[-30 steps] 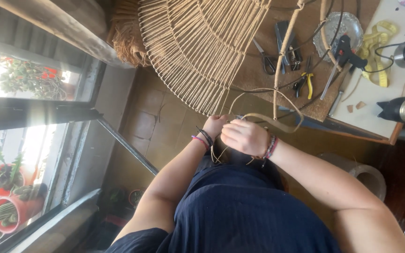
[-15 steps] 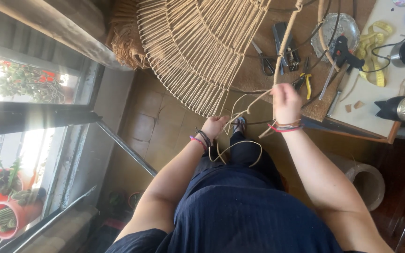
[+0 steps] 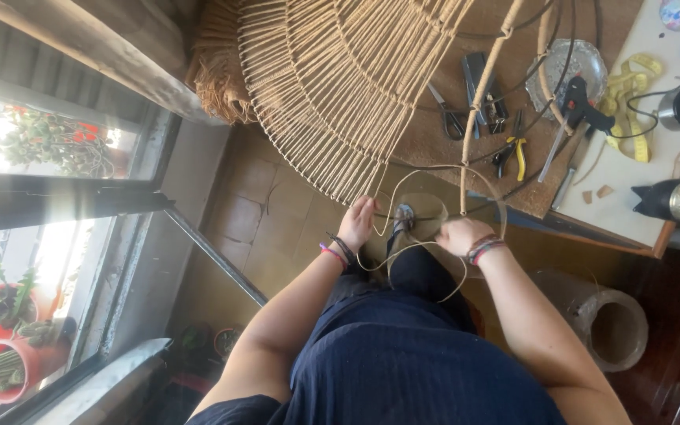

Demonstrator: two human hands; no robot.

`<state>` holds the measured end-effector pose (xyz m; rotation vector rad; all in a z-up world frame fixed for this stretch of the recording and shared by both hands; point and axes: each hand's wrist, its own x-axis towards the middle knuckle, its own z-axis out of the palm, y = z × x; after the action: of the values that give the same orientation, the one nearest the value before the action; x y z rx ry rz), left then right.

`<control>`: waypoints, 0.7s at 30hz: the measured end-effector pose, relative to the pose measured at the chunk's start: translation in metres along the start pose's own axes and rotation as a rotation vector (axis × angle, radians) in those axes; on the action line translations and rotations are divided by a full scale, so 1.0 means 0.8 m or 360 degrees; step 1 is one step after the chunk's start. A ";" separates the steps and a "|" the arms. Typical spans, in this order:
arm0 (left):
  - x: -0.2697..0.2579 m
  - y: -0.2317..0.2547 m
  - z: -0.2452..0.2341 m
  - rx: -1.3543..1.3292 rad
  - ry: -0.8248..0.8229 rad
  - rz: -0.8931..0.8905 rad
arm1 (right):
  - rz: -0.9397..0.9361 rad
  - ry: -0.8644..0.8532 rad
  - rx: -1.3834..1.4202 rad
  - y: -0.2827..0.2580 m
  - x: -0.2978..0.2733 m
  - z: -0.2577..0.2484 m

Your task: Weaving a lampshade by threading thin wicker or wooden strips through a frame.

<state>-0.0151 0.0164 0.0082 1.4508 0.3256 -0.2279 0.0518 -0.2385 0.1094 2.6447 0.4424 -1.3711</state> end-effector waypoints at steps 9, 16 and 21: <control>-0.011 -0.001 0.003 -0.0117 -0.0013 -0.0213 | -0.0296 0.1632 0.0066 0.003 0.091 -0.052; -0.010 -0.016 -0.005 -0.0136 -0.0012 -0.0252 | -0.0307 0.1426 -0.0109 0.032 0.132 -0.025; -0.027 -0.003 0.014 -0.0366 -0.0003 -0.0445 | -0.0200 0.1765 0.0655 -0.021 0.028 0.002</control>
<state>-0.0352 0.0042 0.0142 1.1759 0.5367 -0.4043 0.0573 -0.2189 0.0904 3.5527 0.4376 0.1807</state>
